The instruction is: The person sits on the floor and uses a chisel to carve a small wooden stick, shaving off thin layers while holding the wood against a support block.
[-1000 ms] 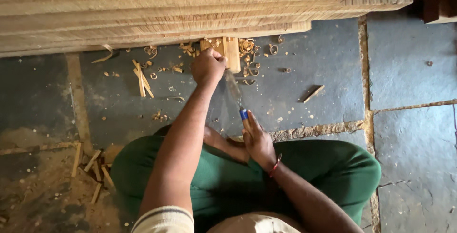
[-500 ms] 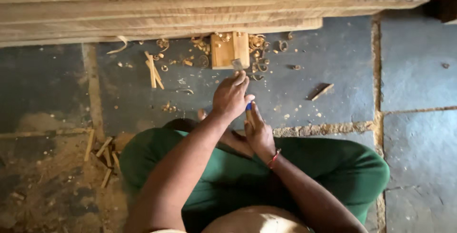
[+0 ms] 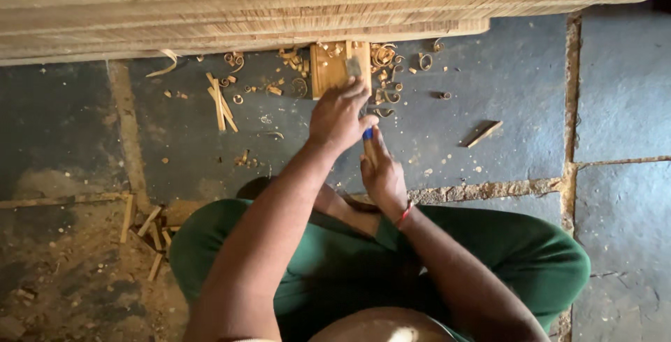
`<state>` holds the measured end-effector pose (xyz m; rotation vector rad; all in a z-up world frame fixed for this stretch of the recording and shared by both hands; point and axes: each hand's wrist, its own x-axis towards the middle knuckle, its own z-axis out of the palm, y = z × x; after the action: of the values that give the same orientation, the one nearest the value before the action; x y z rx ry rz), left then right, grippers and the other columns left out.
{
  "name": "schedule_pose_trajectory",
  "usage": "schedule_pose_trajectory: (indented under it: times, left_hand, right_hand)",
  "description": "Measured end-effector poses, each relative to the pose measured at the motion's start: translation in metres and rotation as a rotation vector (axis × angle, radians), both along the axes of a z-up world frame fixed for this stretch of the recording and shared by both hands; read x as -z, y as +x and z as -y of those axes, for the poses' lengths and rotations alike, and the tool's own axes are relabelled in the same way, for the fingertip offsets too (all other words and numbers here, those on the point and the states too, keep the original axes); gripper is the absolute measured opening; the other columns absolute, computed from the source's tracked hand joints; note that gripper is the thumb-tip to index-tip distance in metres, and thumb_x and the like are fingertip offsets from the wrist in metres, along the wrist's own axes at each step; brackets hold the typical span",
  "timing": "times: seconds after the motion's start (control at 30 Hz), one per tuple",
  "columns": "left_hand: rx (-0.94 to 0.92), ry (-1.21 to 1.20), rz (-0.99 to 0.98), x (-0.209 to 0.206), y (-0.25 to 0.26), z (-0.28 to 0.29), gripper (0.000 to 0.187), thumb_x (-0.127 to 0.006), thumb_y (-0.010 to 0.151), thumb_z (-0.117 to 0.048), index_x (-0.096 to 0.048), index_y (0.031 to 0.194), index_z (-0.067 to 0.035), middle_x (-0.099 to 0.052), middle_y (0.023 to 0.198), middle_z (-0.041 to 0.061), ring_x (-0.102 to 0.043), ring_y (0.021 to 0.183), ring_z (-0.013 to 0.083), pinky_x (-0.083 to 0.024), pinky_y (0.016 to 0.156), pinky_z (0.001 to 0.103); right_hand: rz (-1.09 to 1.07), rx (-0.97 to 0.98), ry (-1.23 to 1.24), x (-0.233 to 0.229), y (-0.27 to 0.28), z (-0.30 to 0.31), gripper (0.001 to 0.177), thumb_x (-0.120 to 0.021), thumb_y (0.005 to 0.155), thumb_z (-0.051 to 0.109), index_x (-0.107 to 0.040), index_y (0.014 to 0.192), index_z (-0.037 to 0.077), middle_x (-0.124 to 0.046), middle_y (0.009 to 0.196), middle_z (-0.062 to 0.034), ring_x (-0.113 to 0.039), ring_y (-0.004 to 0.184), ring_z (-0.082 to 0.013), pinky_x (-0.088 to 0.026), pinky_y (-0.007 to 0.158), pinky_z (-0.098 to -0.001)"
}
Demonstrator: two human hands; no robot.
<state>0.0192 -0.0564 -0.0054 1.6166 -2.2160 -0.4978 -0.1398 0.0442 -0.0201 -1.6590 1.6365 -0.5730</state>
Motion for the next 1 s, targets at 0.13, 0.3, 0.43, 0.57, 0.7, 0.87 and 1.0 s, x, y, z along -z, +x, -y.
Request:
schedule_pose_trajectory:
  times: [0.13, 0.3, 0.43, 0.57, 0.7, 0.87, 1.0]
  left_hand:
    - [0.01, 0.02, 0.014, 0.005, 0.003, 0.028, 0.064, -0.085, 0.076, -0.045, -0.067, 0.12, -0.002, -0.061, 0.138, 0.014, -0.062, 0.124, 0.0267, -0.048, 0.102, 0.043]
    - [-0.066, -0.188, -0.013, 0.014, -0.004, 0.017, 0.063, -0.084, 0.077, -0.04, -0.066, 0.124, -0.001, -0.064, 0.133, 0.015, -0.063, 0.121, 0.0283, -0.049, 0.103, 0.044]
    - [-0.392, -0.267, -0.272, 0.021, -0.013, 0.009, 0.039, -0.078, 0.089, -0.027, -0.067, 0.122, -0.01, -0.07, 0.123, 0.012, -0.066, 0.112, 0.0327, -0.055, 0.094, 0.045]
    - [-0.541, 0.053, -0.158, 0.047, -0.015, 0.025, 0.026, -0.072, 0.09, -0.028, -0.07, 0.11, -0.013, -0.073, 0.106, 0.013, -0.072, 0.093, 0.0348, -0.057, 0.079, 0.047]
    - [-0.636, 0.066, -0.296, 0.062, -0.012, 0.037, 0.017, -0.072, 0.084, -0.027, -0.076, 0.093, -0.013, -0.076, 0.085, 0.012, -0.074, 0.079, 0.0328, -0.06, 0.072, 0.045]
    - [-0.645, 0.11, -0.382, 0.056, 0.001, 0.042, 0.017, -0.08, 0.081, -0.03, -0.077, 0.079, -0.013, -0.076, 0.076, 0.008, -0.074, 0.071, 0.0273, -0.059, 0.067, 0.042]
    - [-0.693, 0.347, -0.302, 0.052, 0.008, 0.05, 0.023, -0.085, 0.078, -0.037, -0.078, 0.08, -0.015, -0.077, 0.077, 0.005, -0.074, 0.069, 0.0219, -0.057, 0.066, 0.038]
  right_hand:
    - [0.026, -0.026, -0.139, 0.012, 0.006, 0.028, 0.068, -0.065, 0.092, 0.007, -0.04, 0.155, 0.003, -0.064, 0.126, -0.0317, -0.067, 0.104, -0.0476, -0.057, 0.082, -0.0476]
    - [0.055, -0.046, -0.298, 0.019, 0.012, 0.018, 0.07, -0.066, 0.09, 0.008, -0.04, 0.155, 0.004, -0.066, 0.124, -0.0312, -0.069, 0.098, -0.0473, -0.058, 0.08, -0.0467]
    - [0.086, 0.081, -0.165, 0.005, -0.013, -0.003, 0.066, -0.065, 0.098, 0.016, -0.04, 0.158, 0.008, -0.069, 0.115, -0.0292, -0.074, 0.09, -0.0384, -0.06, 0.073, -0.041]
    - [-0.021, 0.226, 0.107, 0.001, -0.037, -0.025, 0.066, -0.066, 0.097, 0.021, -0.043, 0.158, 0.012, -0.073, 0.092, -0.0266, -0.072, 0.074, -0.0361, -0.057, 0.066, -0.0402]
    - [0.08, 0.085, -0.241, 0.003, -0.039, -0.032, 0.063, -0.068, 0.099, 0.017, -0.042, 0.155, 0.006, -0.071, 0.111, -0.0287, -0.077, 0.094, -0.0355, -0.059, 0.075, -0.041]
    - [0.026, 0.035, -0.09, 0.0, -0.035, -0.039, 0.065, -0.068, 0.095, 0.019, -0.043, 0.155, 0.008, -0.072, 0.104, -0.0262, -0.074, 0.085, -0.0406, -0.058, 0.072, -0.0425]
    - [-0.011, 0.009, 0.048, -0.002, -0.039, -0.048, 0.068, -0.067, 0.093, 0.019, -0.042, 0.155, 0.011, -0.072, 0.11, -0.0257, -0.072, 0.086, -0.0442, -0.058, 0.07, -0.046]
